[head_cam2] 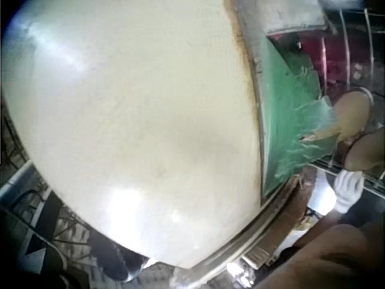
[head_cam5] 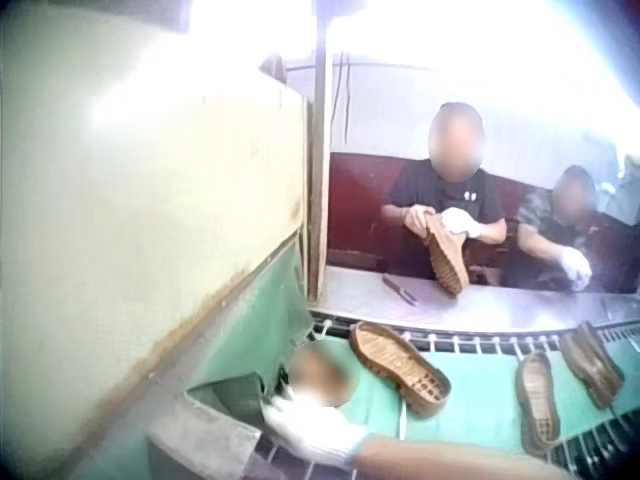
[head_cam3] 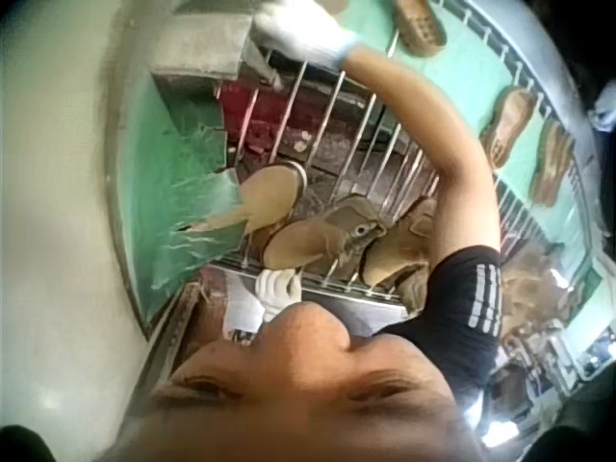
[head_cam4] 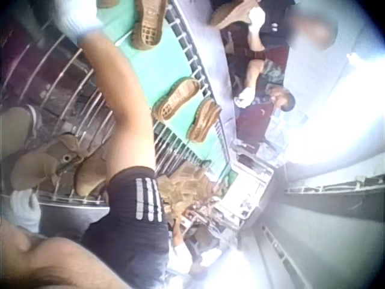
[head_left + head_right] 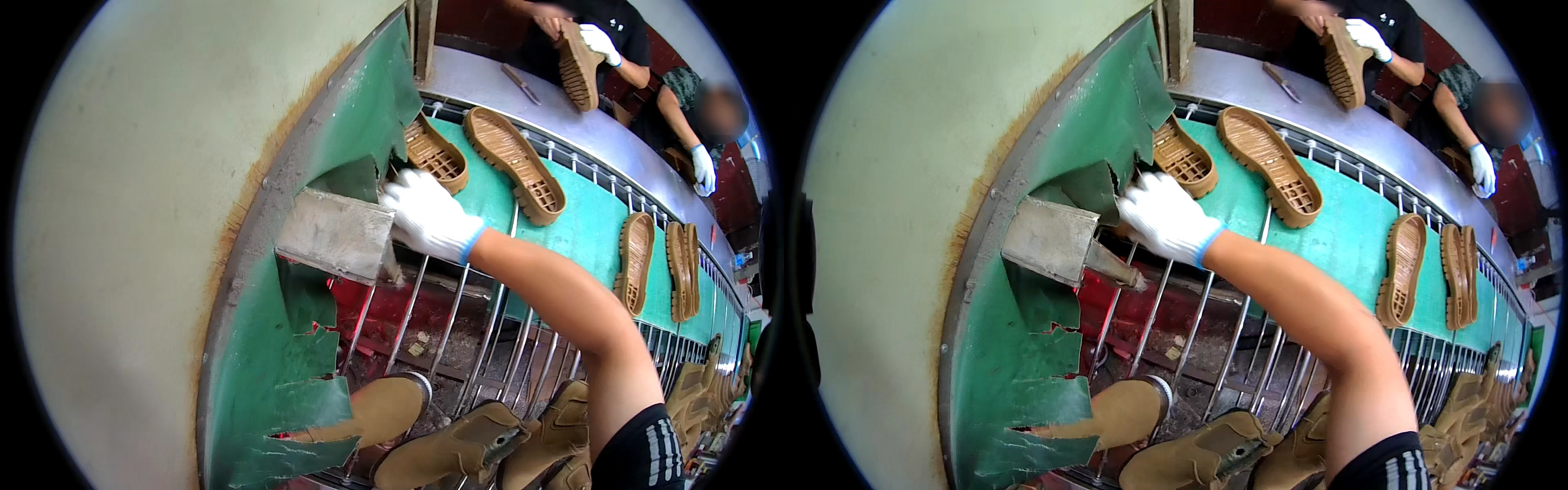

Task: The person cleans boots on a production line. They pick up the boots, wipe the sides and soles with a cloth, use a tool to scrape along the edge of the sole, and place the boots back on the moving rack.

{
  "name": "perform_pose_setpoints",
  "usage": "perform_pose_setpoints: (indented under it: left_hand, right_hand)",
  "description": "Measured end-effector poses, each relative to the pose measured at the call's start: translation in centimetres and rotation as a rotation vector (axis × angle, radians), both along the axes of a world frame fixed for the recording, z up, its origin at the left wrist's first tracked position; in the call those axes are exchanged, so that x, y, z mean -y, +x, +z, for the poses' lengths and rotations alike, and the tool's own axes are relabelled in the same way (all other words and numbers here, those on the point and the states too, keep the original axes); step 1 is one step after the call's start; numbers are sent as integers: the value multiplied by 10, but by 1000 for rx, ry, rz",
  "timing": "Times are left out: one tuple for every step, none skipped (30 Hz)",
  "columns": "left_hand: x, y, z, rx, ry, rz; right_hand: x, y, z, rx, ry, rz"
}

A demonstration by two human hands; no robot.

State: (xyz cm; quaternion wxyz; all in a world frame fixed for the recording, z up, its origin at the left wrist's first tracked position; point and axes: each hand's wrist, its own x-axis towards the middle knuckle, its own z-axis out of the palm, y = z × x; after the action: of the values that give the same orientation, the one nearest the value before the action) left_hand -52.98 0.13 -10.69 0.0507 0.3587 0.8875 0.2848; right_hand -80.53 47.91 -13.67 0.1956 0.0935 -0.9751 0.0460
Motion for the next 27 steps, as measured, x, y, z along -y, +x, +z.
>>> perform_pose_setpoints:
  left_hand:
    - [0, 1, 2, -4, 7, 7]
    - [-1, 0, 2, -8, 19, 7]
    - [-3, -2, 2, -8, 36, 0]
    - [-6, -4, 6, 6, 33, -13]
    - [-5, -3, 7, 5, 31, -18]
    - [-4, -3, 7, 1, 29, -20]
    - [-5, -4, 5, -5, 26, -26]
    - [-8, -4, 6, -19, 54, -23]
    - [-8, -4, 6, -31, 64, -21]
    - [-8, -4, 4, -43, 73, -16]
    - [-9, -7, 3, -47, 81, -31]
    - [-9, -10, 2, -27, 56, -47]
    - [-6, -2, 1, -51, 52, -18]
    - [-6, -1, 0, -58, 60, -14]
    - [-5, -6, -1, -61, 79, -45]
    - [-6, -8, 0, -69, 92, -58]
    - [-9, -10, 2, -78, 106, -72]
    - [-8, -10, 3, -86, 110, -72]
    - [-9, -8, 0, -83, 125, -60]
    - [-7, -8, -1, -86, 123, -62]
    - [-6, -9, -2, -89, 122, -64]
    - [-4, -8, -3, -98, 125, -54]
    - [-2, -6, -7, -87, 134, -42]
    - [-1, -4, -8, -75, 138, -25]
    - [0, -4, -8, -65, 142, -13]
    - [2, -4, -9, -53, 141, -15]
    - [4, -3, -10, -38, 140, -20]
  right_hand:
    - [-3, 30, 11, 103, -44, 78]
    - [-9, 59, 16, 108, -1, 111]
    - [-18, 93, 25, 229, -23, 90]
    - [-26, 122, 33, 279, -34, 92]
    - [-34, 150, 41, 301, -22, 97]
    - [-41, 175, 50, 377, -6, 80]
    - [-45, 198, 59, 405, 30, 72]
    - [-49, 216, 69, 489, -14, 45]
    - [-51, 229, 78, 576, -65, 19]
    - [-51, 231, 83, 474, -188, -49]
    - [-52, 235, 89, 371, -314, -137]
    - [-56, 229, 96, 179, -152, -209]
    - [-62, 206, 98, 69, -81, -190]
    - [-76, 191, 88, 93, -7, -270]
    - [-103, 192, 70, 30, 161, -282]
    - [-110, 193, 59, 219, 132, -428]
    - [-115, 200, 50, 407, 97, -571]
    - [-108, 201, 46, 422, 112, -580]
    - [-99, 200, 49, 446, 138, -581]
    - [-90, 199, 53, 468, 166, -583]
    - [-80, 206, 56, 460, 184, -519]
    - [-69, 219, 58, 459, 206, -444]
    - [-61, 234, 62, 458, 235, -374]
    - [-51, 247, 64, 490, 229, -328]
    - [-42, 264, 64, 523, 222, -286]
    - [-33, 278, 60, 439, 221, -188]
    - [-18, 285, 65, 475, 190, -221]
